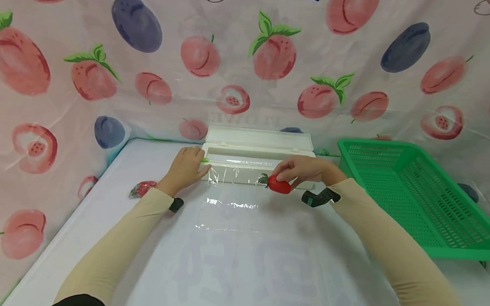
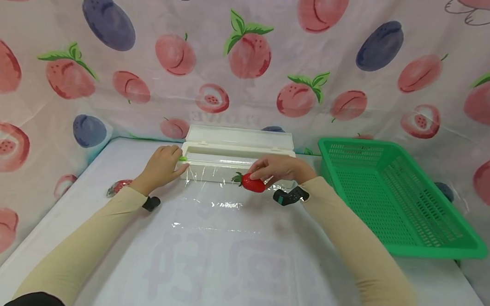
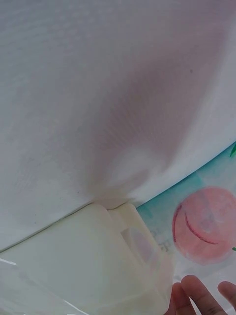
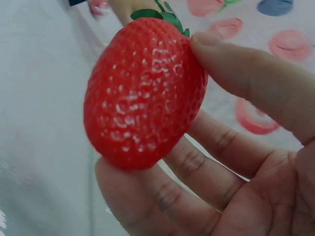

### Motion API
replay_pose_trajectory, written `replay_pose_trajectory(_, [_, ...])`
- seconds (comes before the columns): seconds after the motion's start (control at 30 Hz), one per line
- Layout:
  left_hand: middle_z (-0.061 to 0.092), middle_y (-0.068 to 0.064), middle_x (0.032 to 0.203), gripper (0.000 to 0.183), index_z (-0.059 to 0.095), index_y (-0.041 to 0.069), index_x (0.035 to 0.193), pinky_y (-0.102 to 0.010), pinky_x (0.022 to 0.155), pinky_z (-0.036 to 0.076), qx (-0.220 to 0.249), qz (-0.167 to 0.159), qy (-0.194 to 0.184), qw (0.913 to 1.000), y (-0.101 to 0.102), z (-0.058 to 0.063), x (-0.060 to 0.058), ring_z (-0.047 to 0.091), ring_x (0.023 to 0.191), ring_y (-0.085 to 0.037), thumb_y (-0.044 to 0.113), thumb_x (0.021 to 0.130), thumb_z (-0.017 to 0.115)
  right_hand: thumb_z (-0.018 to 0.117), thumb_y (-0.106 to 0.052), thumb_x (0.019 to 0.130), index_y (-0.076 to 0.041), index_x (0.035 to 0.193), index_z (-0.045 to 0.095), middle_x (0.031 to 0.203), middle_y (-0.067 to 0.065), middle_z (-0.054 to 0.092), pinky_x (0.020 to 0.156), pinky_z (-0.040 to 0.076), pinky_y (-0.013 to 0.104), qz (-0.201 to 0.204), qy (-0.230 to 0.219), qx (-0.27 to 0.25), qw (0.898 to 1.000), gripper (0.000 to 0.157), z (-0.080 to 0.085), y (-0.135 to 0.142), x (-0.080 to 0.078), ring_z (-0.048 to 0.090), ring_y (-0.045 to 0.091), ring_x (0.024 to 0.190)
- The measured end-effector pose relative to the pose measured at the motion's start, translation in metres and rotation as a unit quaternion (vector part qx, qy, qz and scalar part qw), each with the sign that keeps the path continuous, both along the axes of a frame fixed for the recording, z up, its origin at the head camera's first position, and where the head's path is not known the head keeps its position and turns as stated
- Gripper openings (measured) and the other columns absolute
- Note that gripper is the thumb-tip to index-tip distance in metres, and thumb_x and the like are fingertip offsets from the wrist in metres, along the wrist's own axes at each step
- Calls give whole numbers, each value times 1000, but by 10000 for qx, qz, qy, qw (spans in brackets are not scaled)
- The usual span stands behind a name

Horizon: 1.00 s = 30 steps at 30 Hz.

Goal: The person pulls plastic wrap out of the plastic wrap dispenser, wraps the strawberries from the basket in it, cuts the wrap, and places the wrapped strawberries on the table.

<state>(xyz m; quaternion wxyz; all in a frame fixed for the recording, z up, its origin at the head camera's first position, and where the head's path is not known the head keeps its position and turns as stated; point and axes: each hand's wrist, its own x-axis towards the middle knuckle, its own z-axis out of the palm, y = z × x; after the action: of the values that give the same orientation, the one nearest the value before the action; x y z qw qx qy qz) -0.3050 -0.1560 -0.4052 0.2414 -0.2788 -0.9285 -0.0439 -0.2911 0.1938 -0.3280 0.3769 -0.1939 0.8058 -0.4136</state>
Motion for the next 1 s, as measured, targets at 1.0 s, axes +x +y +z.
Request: replay_pose_trajectory(1.0, [58, -18, 95, 34, 55, -3, 93, -47, 92, 43, 92, 21, -17, 10000, 2, 1, 0, 58, 93, -38, 30, 87, 62, 68, -19, 84, -8, 105, 70, 103, 7, 66, 72, 55, 28, -339, 523, 930, 9937, 24, -68, -49, 33, 59, 17, 90])
